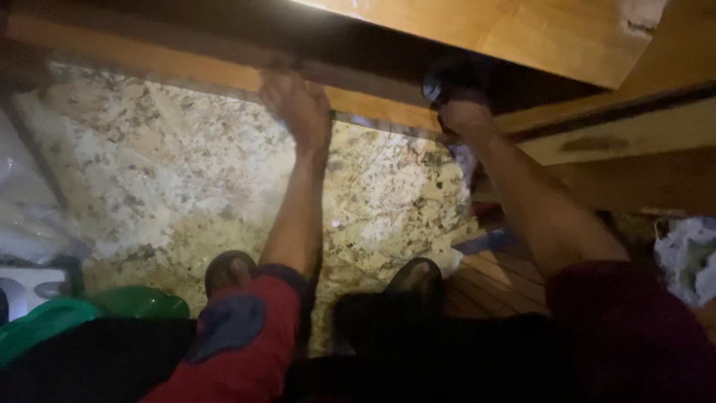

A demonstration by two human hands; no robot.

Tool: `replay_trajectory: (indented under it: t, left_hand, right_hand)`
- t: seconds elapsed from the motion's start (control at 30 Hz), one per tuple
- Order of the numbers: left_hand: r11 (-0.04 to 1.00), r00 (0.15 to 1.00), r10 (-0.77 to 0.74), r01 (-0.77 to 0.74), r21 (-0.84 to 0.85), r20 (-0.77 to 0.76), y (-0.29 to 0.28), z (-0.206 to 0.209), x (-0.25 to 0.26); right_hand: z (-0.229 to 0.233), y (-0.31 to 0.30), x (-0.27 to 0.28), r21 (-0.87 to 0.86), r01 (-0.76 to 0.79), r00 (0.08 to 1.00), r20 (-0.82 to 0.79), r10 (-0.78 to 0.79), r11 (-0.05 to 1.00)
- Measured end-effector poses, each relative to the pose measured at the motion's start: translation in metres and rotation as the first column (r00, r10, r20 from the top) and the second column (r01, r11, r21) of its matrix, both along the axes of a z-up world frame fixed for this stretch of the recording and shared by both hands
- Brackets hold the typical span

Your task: The person wipes a wooden surface with a white cloth, then dips the cloth into a green bucket of soapy water and wrings it out. The person continues wiping the wooden surface and its edges.

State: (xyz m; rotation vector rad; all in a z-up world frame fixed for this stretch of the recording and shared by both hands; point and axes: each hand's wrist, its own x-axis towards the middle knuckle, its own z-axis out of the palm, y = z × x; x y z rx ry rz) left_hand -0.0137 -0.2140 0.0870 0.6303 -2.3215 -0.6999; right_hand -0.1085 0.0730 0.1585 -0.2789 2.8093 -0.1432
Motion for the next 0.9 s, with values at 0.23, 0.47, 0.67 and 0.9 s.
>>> replay_trajectory:
  t: [0.23, 0.47, 0.67, 0.9]
  left_hand:
    - [0.979, 0.979, -0.109, 0.076, 0.187, 0.17, -0.026, 0.025, 0.016]
    - [0.933, 0.992, -0.117, 0.091, 0.348, 0.053, -0.049, 0.033, 0.018]
    - [0.958, 0.962, -0.253, 0.264, -0.11, 0.106, -0.032, 0.018, 0.001]
    - [0.552, 0.45, -0.821, 0.783, 0.287, 0.351, -0.035, -0.008, -0.076]
  right_hand:
    - [-0.005, -0.063, -0.072, -0.194, -0.051, 0.998, 0.024, 0.056, 0.98]
    - [-0.034, -0.183, -0.088, -0.395, -0.242, 0.945, 0.112, 0.308, 0.886]
    - [-0.04, -0.143, -0.088, -0.253, -0.259, 0.947, 0.121, 0.296, 0.932]
    - [-0.053, -0.053, -0.031, 0.029, -0.273, 0.939, 0.225, 0.26, 0.962]
